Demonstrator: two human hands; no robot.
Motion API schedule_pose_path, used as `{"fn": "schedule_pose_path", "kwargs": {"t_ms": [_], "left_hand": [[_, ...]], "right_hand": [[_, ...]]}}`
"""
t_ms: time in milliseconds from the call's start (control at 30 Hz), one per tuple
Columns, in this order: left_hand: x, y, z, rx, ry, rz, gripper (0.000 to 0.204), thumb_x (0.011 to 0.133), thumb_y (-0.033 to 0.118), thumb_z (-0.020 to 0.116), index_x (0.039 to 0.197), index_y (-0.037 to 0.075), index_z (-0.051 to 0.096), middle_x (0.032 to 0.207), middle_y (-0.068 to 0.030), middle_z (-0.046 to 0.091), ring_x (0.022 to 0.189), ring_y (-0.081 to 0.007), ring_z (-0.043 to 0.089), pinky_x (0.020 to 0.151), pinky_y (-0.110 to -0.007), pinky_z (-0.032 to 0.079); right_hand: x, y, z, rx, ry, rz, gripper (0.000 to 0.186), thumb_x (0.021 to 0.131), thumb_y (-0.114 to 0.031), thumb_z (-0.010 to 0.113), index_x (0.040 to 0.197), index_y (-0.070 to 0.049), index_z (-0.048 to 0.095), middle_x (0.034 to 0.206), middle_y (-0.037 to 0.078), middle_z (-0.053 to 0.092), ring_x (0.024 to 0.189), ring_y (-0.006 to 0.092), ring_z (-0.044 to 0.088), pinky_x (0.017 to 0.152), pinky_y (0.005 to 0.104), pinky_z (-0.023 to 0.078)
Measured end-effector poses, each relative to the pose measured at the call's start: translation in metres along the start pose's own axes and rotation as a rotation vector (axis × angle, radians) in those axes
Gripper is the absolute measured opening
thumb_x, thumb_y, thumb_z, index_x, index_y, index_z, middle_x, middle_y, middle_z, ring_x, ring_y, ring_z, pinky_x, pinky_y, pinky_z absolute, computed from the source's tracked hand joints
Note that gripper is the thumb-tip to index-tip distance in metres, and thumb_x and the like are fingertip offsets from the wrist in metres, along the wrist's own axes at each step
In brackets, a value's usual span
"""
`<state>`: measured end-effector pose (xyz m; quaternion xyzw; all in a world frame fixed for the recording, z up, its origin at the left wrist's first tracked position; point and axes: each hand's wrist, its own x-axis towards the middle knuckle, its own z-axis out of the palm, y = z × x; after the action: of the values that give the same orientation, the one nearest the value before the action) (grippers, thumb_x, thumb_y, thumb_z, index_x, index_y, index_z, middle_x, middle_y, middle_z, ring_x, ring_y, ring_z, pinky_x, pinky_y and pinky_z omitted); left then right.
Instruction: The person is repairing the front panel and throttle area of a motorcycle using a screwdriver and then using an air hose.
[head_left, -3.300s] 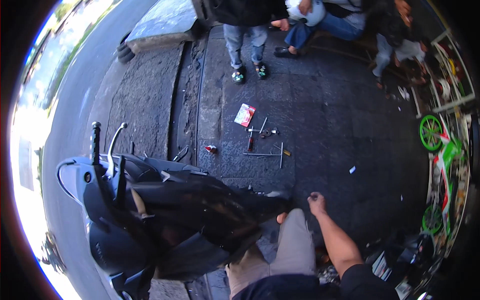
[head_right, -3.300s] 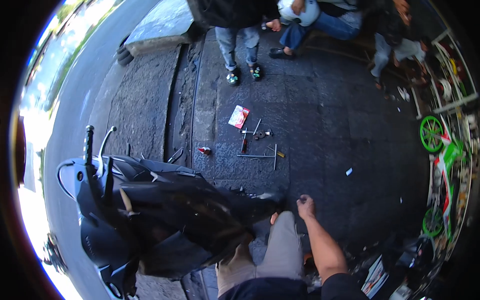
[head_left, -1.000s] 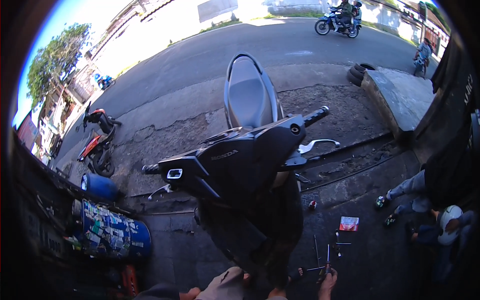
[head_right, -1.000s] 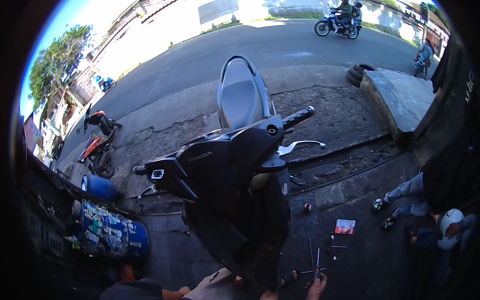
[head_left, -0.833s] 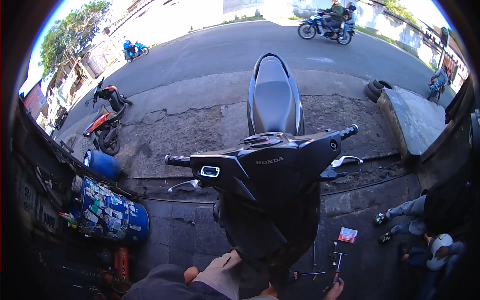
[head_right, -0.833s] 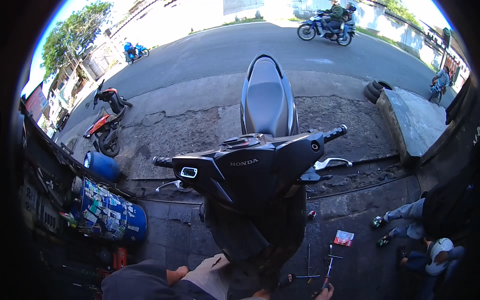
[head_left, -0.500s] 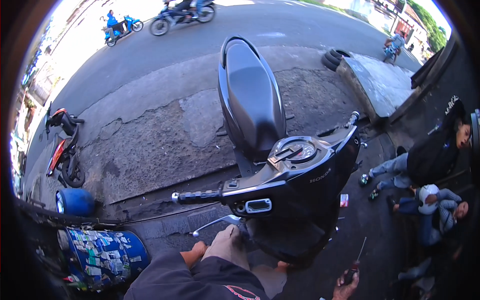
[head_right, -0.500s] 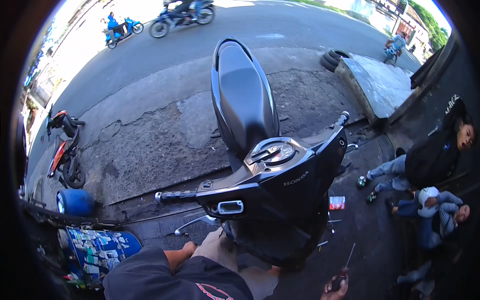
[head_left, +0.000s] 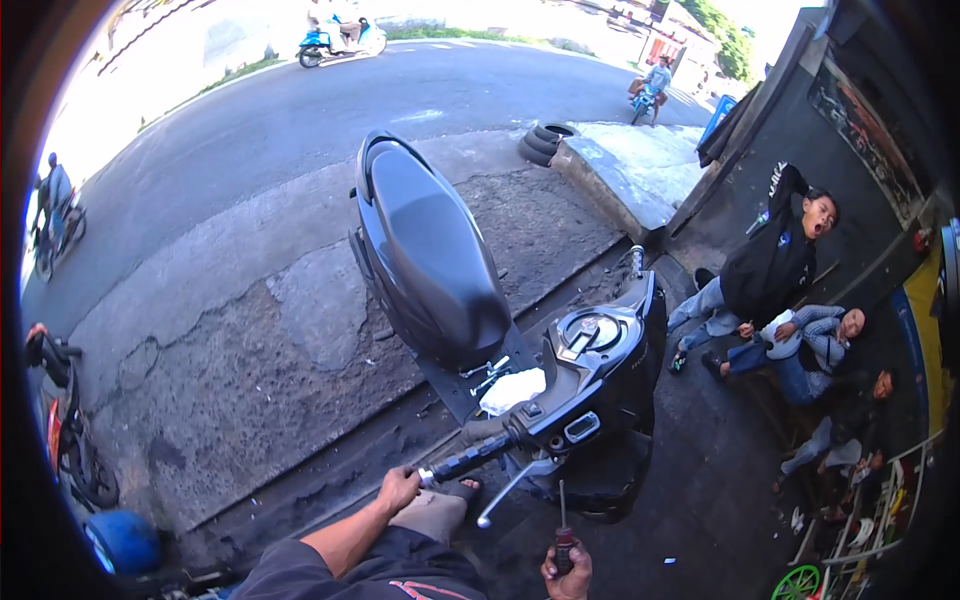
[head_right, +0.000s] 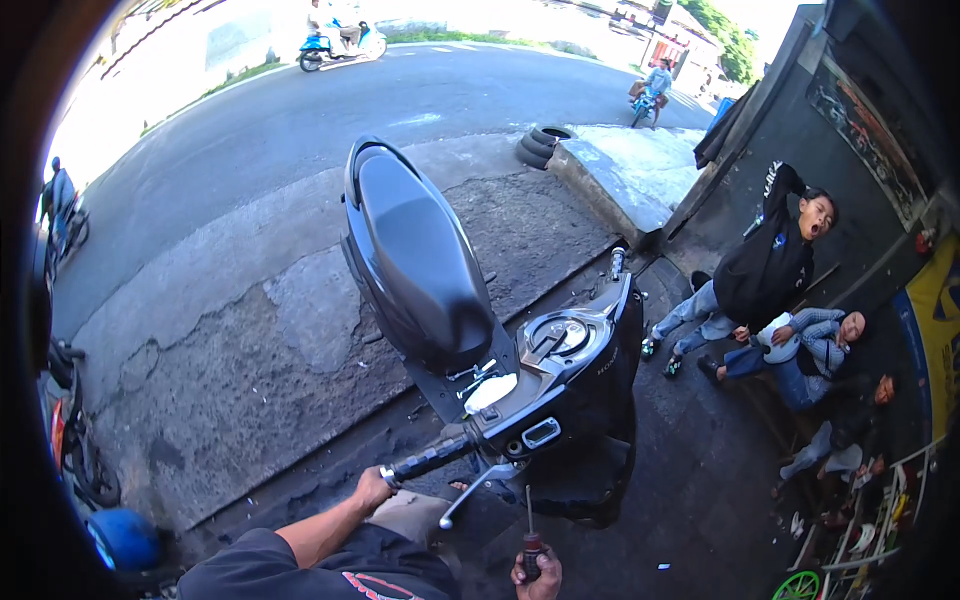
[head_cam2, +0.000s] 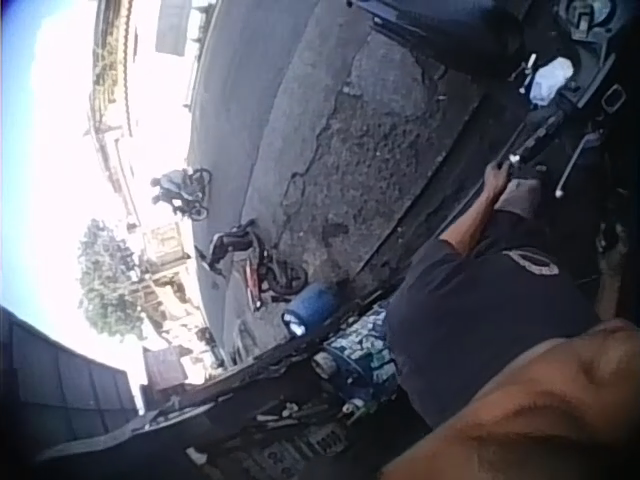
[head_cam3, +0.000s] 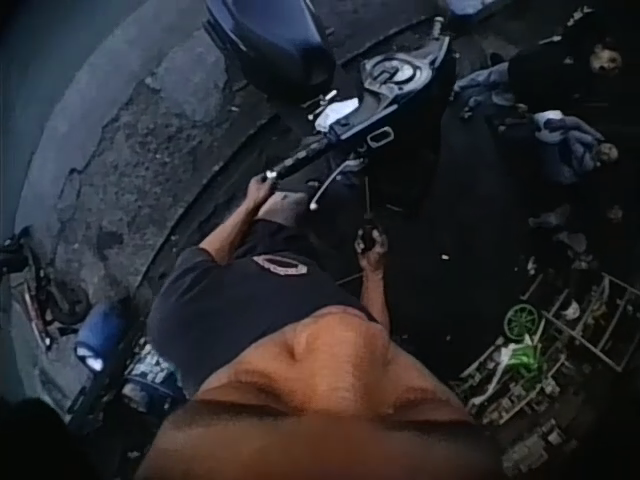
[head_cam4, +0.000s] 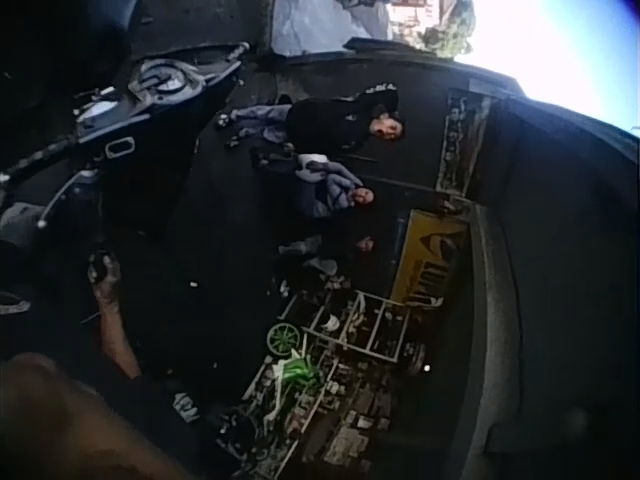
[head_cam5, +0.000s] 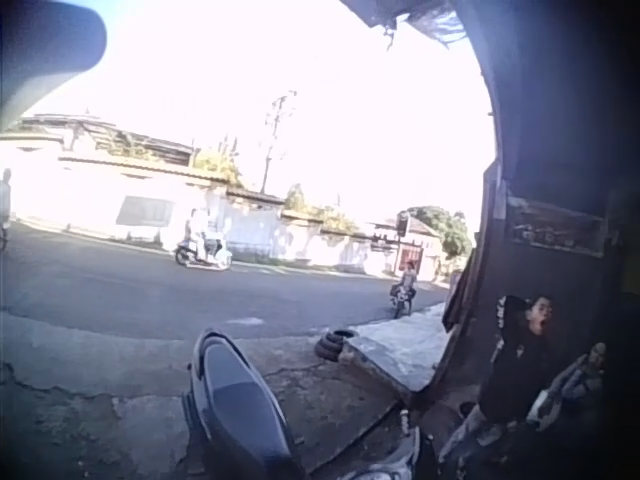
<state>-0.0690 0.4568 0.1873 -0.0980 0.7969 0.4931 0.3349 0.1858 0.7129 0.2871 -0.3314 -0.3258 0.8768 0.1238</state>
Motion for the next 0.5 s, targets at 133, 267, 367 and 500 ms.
{"fn": "schedule_pose_path", "kwargs": {"t_ms": [133, 267, 367, 500], "left_hand": [[-0.02, 0.038, -0.039, 0.161, -0.138, 0.228, 0.036, 0.091, 0.03, 0.056, 0.097, -0.003, 0.069, 0.078, -0.0084, 0.067, 0.071, -0.0142, 0.061, 0.066, -0.032, 0.048], [0.012, 0.104, -0.016, 0.085, -0.453, 0.359, 0.036, 0.093, 0.033, 0.057, 0.1, -0.002, 0.067, 0.078, -0.0057, 0.064, 0.07, -0.0127, 0.056, 0.066, -0.031, 0.046], [0.022, 0.147, -0.007, 0.045, -0.687, 0.35, 0.034, 0.099, 0.028, 0.052, 0.104, -0.003, 0.065, 0.084, -0.0055, 0.065, 0.073, -0.0095, 0.056, 0.065, -0.026, 0.046], [0.044, 0.153, 0.0, -0.213, -0.929, 0.28, 0.036, 0.1, 0.03, 0.049, 0.091, -0.003, 0.063, 0.074, -0.0032, 0.061, 0.066, -0.0106, 0.054, 0.06, -0.029, 0.044]], "right_hand": [[-0.02, 0.047, 0.075, -0.132, 0.12, 0.03, 0.039, 0.082, -0.024, 0.059, 0.113, -0.001, 0.051, 0.08, 0.013, 0.059, 0.05, 0.0139, 0.049, 0.043, 0.0265, 0.042], [-0.042, 0.087, 0.133, -0.089, 0.224, -0.146, 0.038, 0.084, -0.024, 0.06, 0.114, -0.001, 0.05, 0.083, 0.012, 0.057, 0.05, 0.012, 0.047, 0.043, 0.0251, 0.04], [-0.012, 0.122, 0.17, -0.108, 0.272, -0.224, 0.039, 0.086, -0.025, 0.059, 0.115, 0.0, 0.053, 0.085, 0.009, 0.058, 0.052, 0.0096, 0.047, 0.045, 0.0225, 0.04], [0.034, 0.16, 0.218, 0.047, 0.415, -0.323, 0.046, 0.091, -0.027, 0.058, 0.13, -0.005, 0.049, 0.086, 0.005, 0.057, 0.052, 0.0072, 0.046, 0.045, 0.0213, 0.039]]}}
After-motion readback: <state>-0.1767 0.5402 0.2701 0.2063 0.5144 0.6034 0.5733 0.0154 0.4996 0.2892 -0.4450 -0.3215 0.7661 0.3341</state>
